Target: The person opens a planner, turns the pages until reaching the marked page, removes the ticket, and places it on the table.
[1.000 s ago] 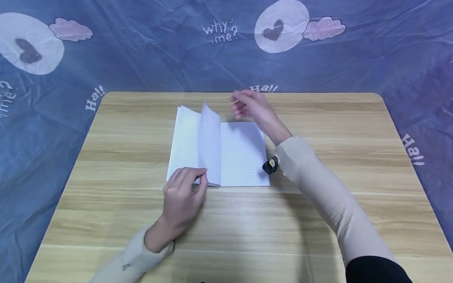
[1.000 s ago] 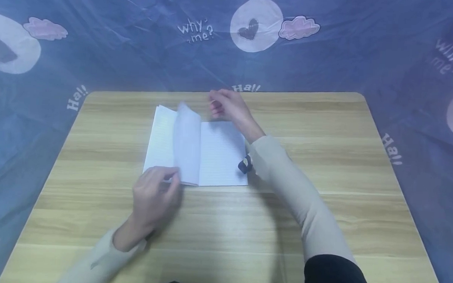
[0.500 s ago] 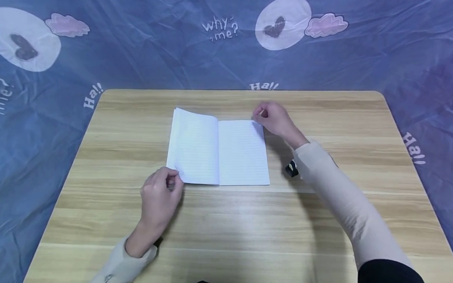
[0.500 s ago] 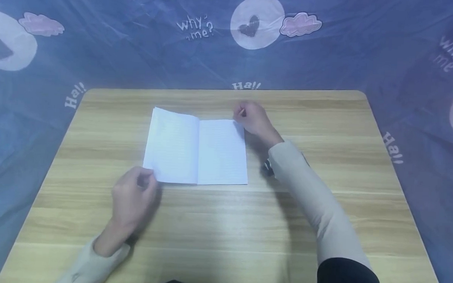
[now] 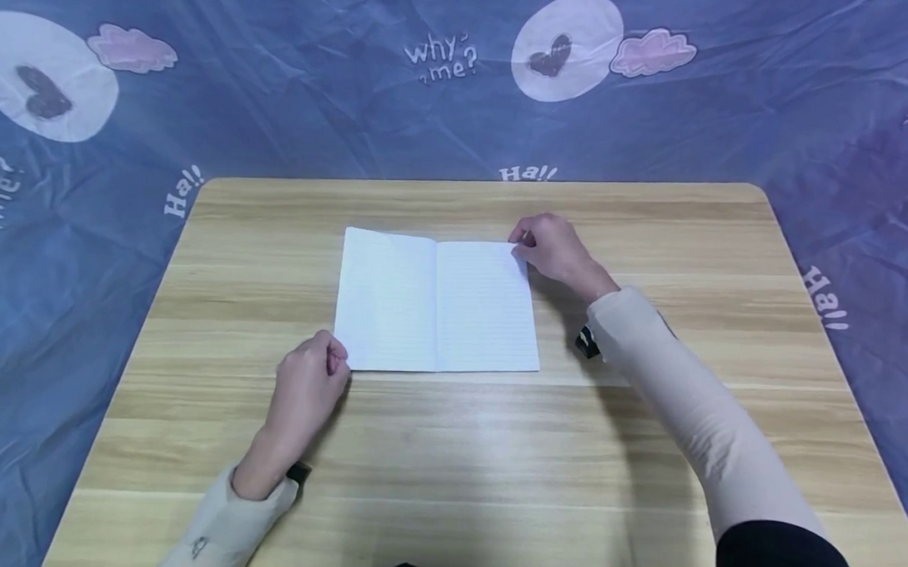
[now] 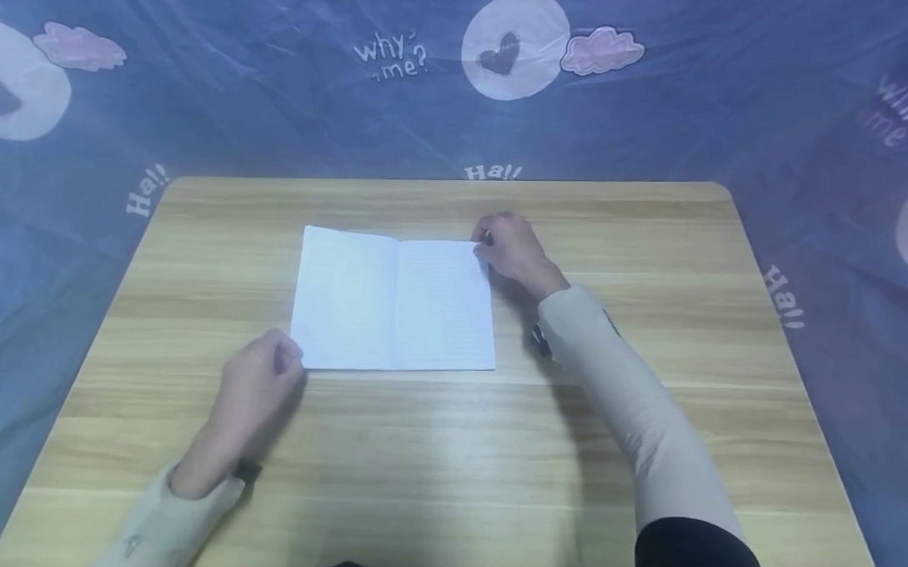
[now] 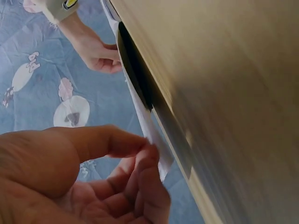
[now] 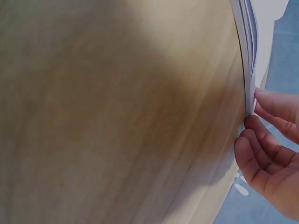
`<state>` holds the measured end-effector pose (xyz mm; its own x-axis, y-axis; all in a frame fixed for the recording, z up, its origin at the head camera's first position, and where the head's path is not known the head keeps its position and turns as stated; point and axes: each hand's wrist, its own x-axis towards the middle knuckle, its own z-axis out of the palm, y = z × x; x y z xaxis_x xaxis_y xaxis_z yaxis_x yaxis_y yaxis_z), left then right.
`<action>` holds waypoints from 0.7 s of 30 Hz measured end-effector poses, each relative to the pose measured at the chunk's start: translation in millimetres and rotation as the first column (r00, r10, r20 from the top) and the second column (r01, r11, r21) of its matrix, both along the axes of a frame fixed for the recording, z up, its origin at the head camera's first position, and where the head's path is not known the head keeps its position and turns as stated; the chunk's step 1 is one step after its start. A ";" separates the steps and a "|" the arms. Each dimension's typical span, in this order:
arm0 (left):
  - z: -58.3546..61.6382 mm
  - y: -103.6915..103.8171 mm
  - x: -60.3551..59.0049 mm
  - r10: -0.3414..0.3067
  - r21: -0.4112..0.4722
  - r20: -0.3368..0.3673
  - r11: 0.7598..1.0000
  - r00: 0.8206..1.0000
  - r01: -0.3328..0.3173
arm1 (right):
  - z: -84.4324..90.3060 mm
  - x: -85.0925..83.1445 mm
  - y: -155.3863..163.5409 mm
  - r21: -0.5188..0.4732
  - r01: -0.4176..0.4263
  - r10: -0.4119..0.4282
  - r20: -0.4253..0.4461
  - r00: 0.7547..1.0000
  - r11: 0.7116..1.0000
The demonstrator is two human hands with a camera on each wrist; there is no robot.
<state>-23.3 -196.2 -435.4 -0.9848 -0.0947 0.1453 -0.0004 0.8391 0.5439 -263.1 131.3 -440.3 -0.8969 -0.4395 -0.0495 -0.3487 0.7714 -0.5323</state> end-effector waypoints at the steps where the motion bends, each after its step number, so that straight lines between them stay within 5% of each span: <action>1: -0.1 -0.3 -1.2 -0.001 0.000 0.035 1.000 0.999 0.001 | -0.7 0.3 0.3 -0.002 -0.002 0.002 -0.007 1.000 1.000; 7: -1.3 -1.2 -6.7 -0.003 -0.022 0.194 1.000 0.981 0.007 | -2.2 4.0 1.4 0.006 -0.023 0.024 -0.092 0.996 1.000; 14: -4.5 -2.4 -9.4 -0.004 -0.033 0.226 0.999 0.974 0.012 | -1.9 5.4 2.8 -0.020 -0.029 0.026 -0.139 0.990 0.999; 21: -5.3 -3.6 -10.5 0.008 -0.045 0.261 0.999 0.965 0.004 | 5.8 4.6 3.0 -0.255 -0.014 0.009 -0.020 1.000 0.967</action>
